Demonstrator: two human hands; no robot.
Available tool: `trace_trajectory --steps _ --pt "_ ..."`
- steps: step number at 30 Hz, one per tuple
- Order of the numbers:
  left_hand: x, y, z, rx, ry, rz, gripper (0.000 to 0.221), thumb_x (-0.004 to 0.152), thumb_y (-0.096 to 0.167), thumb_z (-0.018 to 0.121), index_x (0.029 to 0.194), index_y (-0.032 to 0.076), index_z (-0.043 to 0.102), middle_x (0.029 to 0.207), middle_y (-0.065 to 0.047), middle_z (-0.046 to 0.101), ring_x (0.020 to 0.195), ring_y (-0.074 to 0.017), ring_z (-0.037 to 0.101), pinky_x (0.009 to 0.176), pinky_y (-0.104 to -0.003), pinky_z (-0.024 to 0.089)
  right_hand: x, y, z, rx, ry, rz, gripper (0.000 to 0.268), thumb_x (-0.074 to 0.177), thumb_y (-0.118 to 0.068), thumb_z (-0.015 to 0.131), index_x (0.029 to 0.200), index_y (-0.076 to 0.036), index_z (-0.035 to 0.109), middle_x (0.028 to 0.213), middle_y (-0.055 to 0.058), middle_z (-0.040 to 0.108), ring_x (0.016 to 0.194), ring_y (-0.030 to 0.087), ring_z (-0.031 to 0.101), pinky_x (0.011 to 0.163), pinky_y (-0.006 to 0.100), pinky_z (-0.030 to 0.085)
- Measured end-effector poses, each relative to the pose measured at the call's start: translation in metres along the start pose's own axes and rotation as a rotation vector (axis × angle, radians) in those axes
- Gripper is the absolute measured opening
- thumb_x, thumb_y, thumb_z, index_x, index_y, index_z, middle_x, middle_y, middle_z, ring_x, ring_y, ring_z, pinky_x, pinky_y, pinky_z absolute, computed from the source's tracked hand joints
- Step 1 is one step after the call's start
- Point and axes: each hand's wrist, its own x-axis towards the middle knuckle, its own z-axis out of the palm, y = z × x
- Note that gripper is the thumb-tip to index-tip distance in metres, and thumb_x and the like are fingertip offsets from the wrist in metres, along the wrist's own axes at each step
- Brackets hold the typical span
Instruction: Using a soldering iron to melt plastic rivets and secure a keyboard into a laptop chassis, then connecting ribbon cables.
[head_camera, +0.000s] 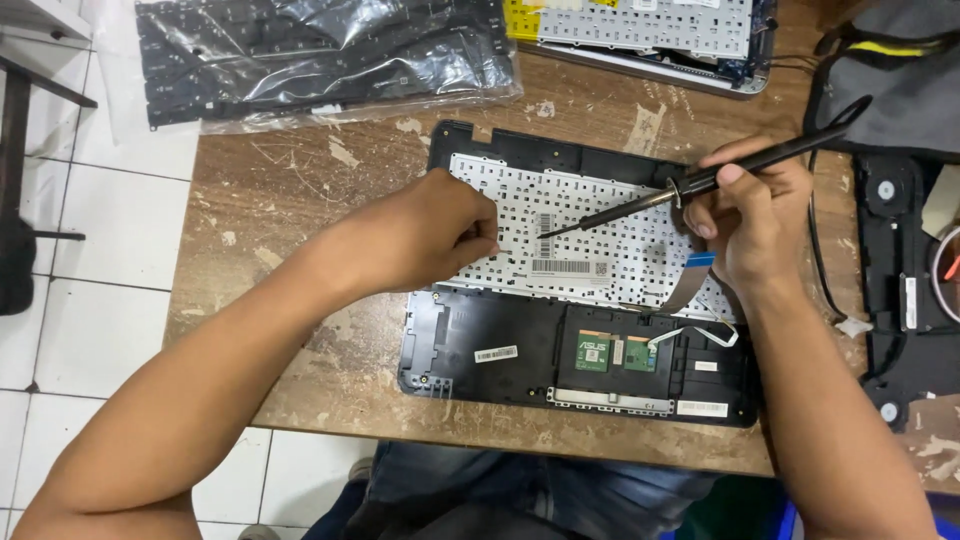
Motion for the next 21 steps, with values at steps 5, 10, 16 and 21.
trace_trajectory --steps 5,10,16,21 --pt "-0.001 0.005 -0.004 -0.032 -0.045 -0.071 0.02 0.102 0.012 0.059 0.086 0.007 0.069 0.081 -0.005 0.072 0.062 -0.0147 0.062 0.053 -0.026 0.048 0.003 -0.003 0.008 -0.119 -0.118 -0.018 0.017 0.101 -0.021 0.063 0.102 -0.004 0.063 0.066 0.004 0.053 0.046 0.014 0.052 0.04 0.025 0.036" --pt "-0.003 0.006 -0.007 -0.06 -0.054 -0.083 0.017 0.101 0.013 0.061 0.09 0.006 0.071 0.091 -0.006 0.074 0.067 -0.0167 0.065 0.06 -0.028 0.054 0.015 0.001 0.011 -0.074 -0.242 -0.056 0.01 0.103 -0.013 0.06 0.103 -0.005 0.065 0.072 0.006 0.06 0.048 0.013 0.056 0.041 0.023 0.042" --pt "-0.011 0.007 -0.017 -0.04 -0.062 -0.081 0.016 0.095 0.0 0.059 0.091 0.006 0.074 0.09 -0.004 0.073 0.074 -0.0129 0.067 0.062 -0.022 0.058 0.033 0.001 0.025 0.042 -0.301 -0.115 0.009 0.102 -0.015 0.063 0.1 -0.006 0.066 0.076 0.006 0.063 0.048 0.01 0.054 0.039 0.02 0.039" --pt "-0.005 -0.001 -0.01 0.005 -0.026 -0.028 0.01 0.089 0.001 0.065 0.088 0.006 0.073 0.089 -0.005 0.074 0.075 -0.0161 0.07 0.063 -0.025 0.06 0.036 0.008 0.036 0.09 -0.33 -0.191 0.008 0.103 -0.011 0.06 0.1 -0.005 0.063 0.074 0.006 0.059 0.045 0.012 0.053 0.039 0.02 0.039"
